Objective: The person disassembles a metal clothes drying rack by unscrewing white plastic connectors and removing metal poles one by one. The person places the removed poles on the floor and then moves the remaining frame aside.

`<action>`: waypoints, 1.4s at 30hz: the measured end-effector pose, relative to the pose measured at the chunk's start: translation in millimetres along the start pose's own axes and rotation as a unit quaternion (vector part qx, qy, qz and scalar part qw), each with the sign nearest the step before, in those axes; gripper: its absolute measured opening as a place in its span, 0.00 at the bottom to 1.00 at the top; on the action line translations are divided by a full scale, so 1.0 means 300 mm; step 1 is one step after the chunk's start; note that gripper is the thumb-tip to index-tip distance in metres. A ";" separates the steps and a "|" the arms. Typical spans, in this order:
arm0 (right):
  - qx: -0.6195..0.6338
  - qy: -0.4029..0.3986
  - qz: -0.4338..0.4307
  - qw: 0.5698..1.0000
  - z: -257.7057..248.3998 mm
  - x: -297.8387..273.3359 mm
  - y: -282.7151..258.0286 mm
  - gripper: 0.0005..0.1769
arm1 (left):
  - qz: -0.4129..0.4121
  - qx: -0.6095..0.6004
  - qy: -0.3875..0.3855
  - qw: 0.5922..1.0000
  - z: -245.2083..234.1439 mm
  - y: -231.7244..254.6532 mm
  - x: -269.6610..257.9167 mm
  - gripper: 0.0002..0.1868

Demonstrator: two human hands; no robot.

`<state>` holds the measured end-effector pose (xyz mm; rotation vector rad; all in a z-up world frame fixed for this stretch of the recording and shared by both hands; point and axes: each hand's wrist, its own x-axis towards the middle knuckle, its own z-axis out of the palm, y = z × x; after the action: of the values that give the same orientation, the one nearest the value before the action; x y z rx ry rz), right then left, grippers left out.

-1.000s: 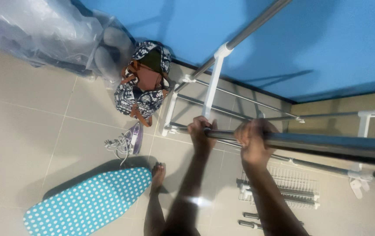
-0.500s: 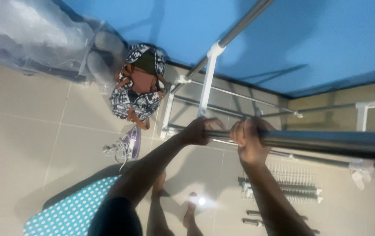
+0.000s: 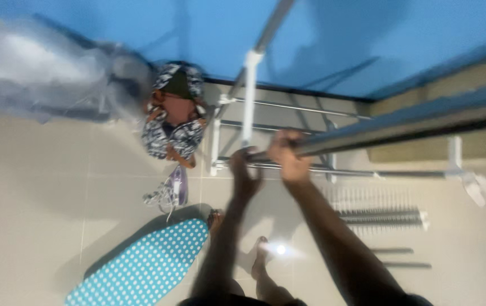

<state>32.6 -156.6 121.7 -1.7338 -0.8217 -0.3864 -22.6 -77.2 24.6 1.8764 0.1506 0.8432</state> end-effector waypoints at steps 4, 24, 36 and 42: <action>0.310 0.061 0.224 0.922 0.047 -0.011 -0.008 0.04 | 0.048 -0.036 -0.151 0.987 -0.102 -0.079 -0.006 0.18; 0.205 0.052 0.281 0.936 0.054 0.039 -0.104 0.06 | -0.191 -0.106 -0.112 0.969 -0.073 -0.059 -0.051 0.25; 0.255 0.012 0.255 0.933 -0.014 0.153 -0.212 0.15 | -0.009 -0.092 -0.105 0.990 -0.032 -0.050 -0.034 0.33; 0.247 0.016 0.282 0.927 -0.009 0.156 -0.266 0.14 | -0.268 0.006 -0.174 0.948 -0.075 -0.018 0.026 0.31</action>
<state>10.4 -133.1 208.4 -1.3962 -0.3207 0.1752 -29.1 -54.1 29.0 1.8338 0.4225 0.1364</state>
